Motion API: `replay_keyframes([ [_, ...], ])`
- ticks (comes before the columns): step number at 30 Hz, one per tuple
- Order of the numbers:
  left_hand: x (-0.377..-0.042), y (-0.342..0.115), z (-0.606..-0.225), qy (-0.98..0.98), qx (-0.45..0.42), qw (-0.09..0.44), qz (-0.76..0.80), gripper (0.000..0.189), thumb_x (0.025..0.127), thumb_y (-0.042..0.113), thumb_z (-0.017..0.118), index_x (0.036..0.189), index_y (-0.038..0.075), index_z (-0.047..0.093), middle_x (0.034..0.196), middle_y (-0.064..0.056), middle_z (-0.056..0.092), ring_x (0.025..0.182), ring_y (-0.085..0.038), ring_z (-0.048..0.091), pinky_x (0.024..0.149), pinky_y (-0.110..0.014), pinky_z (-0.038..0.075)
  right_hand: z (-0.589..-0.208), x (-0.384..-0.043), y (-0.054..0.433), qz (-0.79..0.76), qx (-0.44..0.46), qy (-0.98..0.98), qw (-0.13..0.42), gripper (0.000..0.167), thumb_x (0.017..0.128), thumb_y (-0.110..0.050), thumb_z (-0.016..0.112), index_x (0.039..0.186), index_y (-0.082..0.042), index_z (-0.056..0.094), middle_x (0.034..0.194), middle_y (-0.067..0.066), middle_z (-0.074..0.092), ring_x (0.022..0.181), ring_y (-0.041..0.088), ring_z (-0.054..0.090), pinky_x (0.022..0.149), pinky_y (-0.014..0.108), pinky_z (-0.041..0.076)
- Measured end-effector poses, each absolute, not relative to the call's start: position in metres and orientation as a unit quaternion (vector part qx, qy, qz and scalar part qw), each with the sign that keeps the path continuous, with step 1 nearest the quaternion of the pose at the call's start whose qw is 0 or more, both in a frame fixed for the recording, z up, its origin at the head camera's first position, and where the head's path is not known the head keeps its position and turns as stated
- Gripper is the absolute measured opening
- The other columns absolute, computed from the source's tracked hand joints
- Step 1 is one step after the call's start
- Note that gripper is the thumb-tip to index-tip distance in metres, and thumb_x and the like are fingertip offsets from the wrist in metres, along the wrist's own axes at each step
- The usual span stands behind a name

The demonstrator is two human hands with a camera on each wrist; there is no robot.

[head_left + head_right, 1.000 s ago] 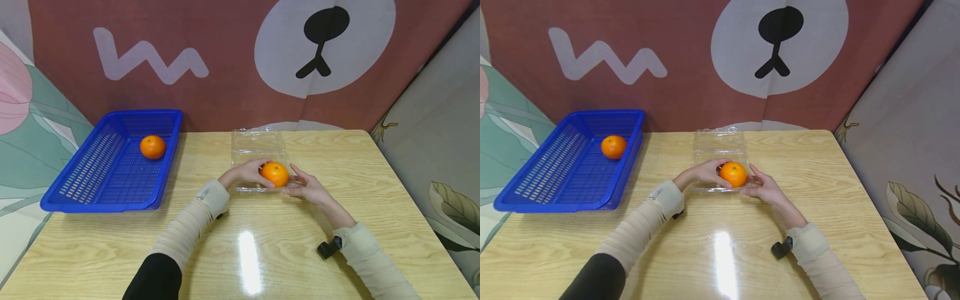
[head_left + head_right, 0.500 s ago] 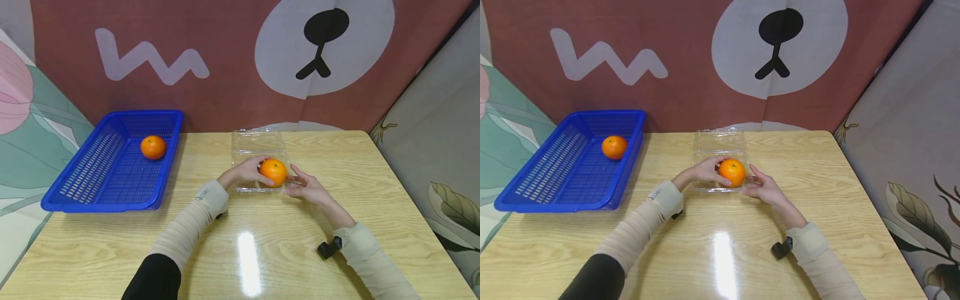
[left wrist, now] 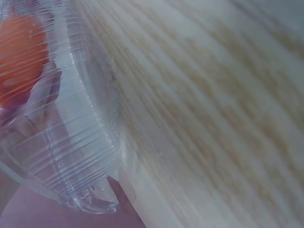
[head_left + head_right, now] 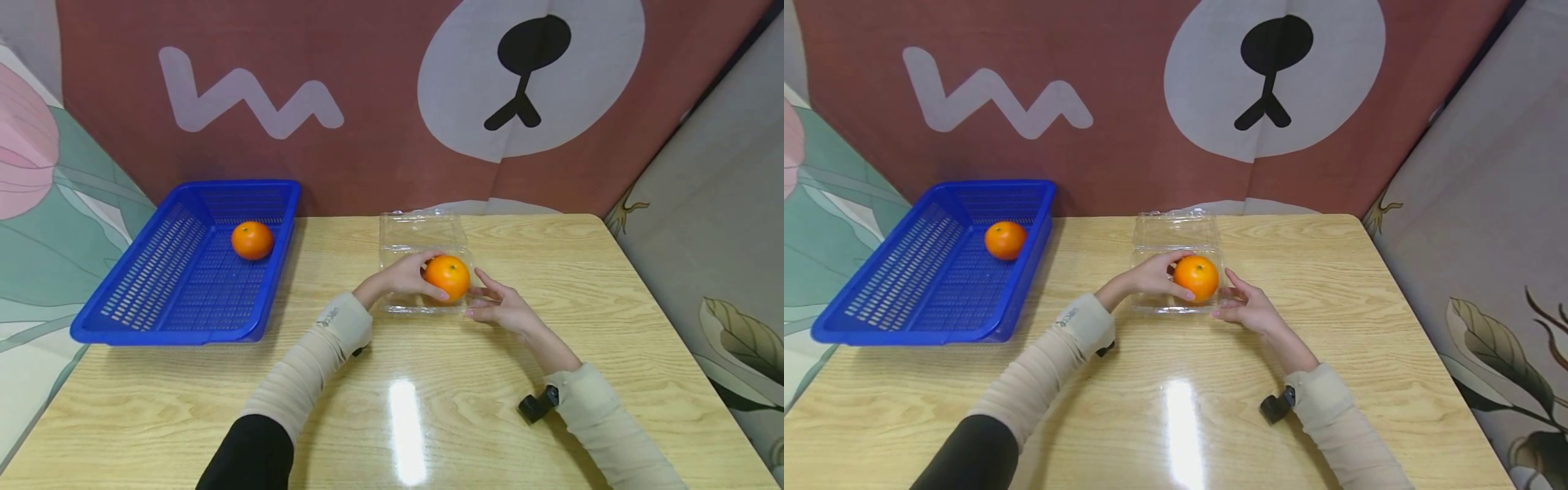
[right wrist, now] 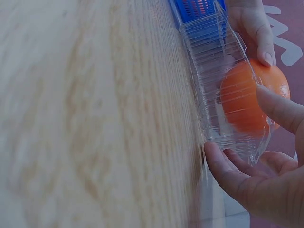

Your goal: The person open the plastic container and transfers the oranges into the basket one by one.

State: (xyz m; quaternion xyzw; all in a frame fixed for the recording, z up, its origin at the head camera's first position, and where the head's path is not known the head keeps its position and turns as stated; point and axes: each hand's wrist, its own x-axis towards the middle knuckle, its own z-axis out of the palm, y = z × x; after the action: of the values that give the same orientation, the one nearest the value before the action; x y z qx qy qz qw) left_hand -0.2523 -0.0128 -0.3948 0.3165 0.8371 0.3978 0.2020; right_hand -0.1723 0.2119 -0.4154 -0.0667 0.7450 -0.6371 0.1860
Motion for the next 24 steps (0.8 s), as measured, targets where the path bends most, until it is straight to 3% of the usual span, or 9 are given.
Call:
replay_keyframes([
  [24, -0.244, -0.012, -0.378, 0.827, 0.323, 0.179, 0.424, 0.075, 0.072, 0.030, 0.077, 0.134, 0.008, 0.040, 0.115, -0.001, 0.053, 0.095, -0.015, 0.052, 0.081, -0.024, 0.046, -0.414, -0.170, 0.212, -0.629, -0.066, 0.752, 0.187, 0.086, 0.083, -0.003, 0.064, 0.147, -0.014, 0.008, 0.140, 0.029, 0.026, 0.115, 0.036, 0.046, 0.081, 0.026, 0.049],
])
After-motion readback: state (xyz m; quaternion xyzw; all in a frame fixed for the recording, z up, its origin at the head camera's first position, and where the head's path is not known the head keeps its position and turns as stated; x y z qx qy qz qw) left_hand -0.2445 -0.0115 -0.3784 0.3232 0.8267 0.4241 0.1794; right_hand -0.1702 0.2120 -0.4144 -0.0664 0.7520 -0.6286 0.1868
